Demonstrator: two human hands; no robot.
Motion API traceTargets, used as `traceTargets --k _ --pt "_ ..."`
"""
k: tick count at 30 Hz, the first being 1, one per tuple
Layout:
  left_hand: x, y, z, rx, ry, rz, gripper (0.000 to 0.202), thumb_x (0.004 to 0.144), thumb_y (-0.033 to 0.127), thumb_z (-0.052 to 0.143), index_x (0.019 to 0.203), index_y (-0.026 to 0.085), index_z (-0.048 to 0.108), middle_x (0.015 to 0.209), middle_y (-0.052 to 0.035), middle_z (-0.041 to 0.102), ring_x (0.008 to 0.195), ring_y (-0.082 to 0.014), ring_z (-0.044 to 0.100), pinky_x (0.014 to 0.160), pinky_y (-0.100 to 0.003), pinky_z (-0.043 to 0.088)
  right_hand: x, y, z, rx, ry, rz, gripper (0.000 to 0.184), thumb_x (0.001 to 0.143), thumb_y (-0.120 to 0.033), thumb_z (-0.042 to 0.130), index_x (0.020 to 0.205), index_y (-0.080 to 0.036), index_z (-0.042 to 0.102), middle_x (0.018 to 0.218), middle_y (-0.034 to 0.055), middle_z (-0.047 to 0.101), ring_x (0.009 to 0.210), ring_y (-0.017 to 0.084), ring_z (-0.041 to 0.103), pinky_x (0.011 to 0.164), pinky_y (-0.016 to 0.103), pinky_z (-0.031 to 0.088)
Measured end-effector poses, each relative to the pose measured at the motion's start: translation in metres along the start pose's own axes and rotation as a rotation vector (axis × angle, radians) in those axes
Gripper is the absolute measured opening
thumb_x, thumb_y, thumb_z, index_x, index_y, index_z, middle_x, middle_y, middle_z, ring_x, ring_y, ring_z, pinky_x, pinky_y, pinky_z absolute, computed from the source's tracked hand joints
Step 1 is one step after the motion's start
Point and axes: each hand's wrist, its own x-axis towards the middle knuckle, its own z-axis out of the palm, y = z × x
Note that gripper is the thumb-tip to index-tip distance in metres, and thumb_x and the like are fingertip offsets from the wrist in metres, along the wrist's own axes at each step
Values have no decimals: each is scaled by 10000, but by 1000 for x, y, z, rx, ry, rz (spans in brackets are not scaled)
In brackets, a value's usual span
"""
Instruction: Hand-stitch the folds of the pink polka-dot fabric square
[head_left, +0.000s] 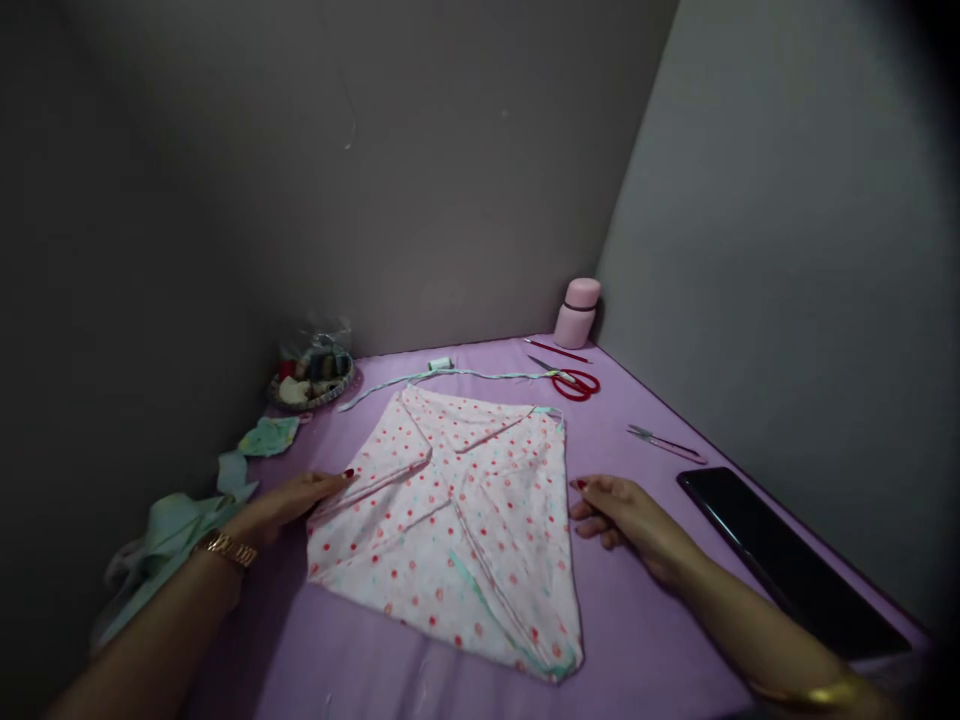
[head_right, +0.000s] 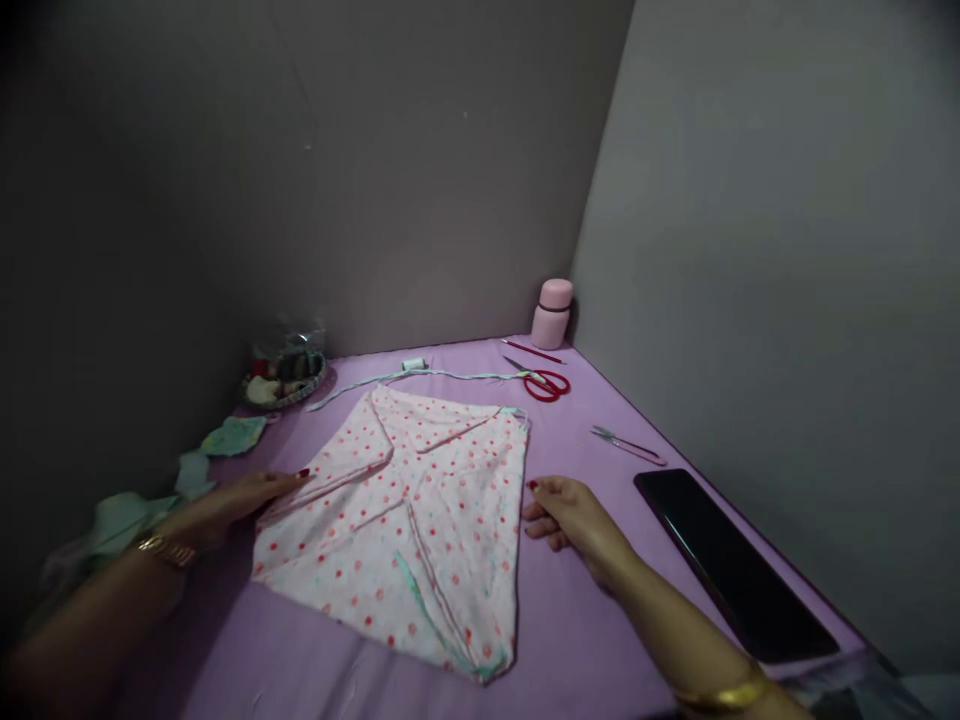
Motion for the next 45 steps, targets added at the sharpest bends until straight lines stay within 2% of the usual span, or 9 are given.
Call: traceTargets --k 8,14,21,24,27,33,38,41,45 --pt "-27 -35 15 67 126 -6 373 730 550 489 735 205 631 628 -27 683 626 -208 640 547 -259 477 -84 39 41 103 -184 177 393 706 -455 584 905 -135 474 657 27 611 476 103 585 346 139 302" --pt "-29 -41 19 396 381 190 351 758 519 437 761 208 601 717 -34 661 763 -249 602 611 -276 413 -90 47 64 80 -163 94 430 652 -495 584 843 -127 468 566 24 605 425 100 556 359 153 307" --pt "-40 -44 22 790 464 314 388 810 455 361 899 160 596 714 -135 651 668 -309 595 591 -353 386 -88 53 51 -46 -178 98 373 726 -462 505 893 -130 470 528 1 567 397 114 530 355 178 305" --pt "-51 -40 38 875 527 428 536 833 495 317 1145 96 493 1000 -212 628 903 -337 581 764 -407 415 -87 47 36 -317 -21 -80 352 802 -456 438 943 -147 529 524 -4 539 413 125 502 398 219 336" --pt "-56 -36 66 935 493 616 589 848 478 321 1283 86 391 1366 -200 397 1260 -292 345 1010 -420 274 -82 33 29 -559 145 -407 287 853 -393 423 940 -177 591 703 48 613 638 171 577 590 275 426" --pt "-52 -41 109 1031 45 825 636 862 525 282 1396 186 219 1462 -111 229 1338 -295 195 1023 -598 196 -53 -1 55 -801 -54 -858 335 912 -299 366 1166 -148 525 1125 117 563 1062 217 475 920 346 368" --pt "-51 -39 100 982 76 842 541 884 457 304 1350 183 319 1399 -127 383 1270 -277 344 1001 -541 285 -30 -23 88 -943 -286 -986 317 899 -238 402 1191 -154 491 1105 97 557 1020 207 461 905 354 357" --pt "-50 -39 85 939 167 809 427 894 415 308 1143 140 519 1127 -151 586 1021 -253 531 866 -443 413 -15 -29 107 -1021 -248 -957 247 876 -241 459 1097 -165 538 976 69 571 919 194 469 824 327 373" --pt "-52 -51 64 878 222 722 328 857 454 402 924 186 579 903 -83 613 851 -224 552 749 -385 419 9 -30 125 -1122 -180 -912 151 858 -285 515 931 -171 581 938 49 569 903 184 466 779 300 345"
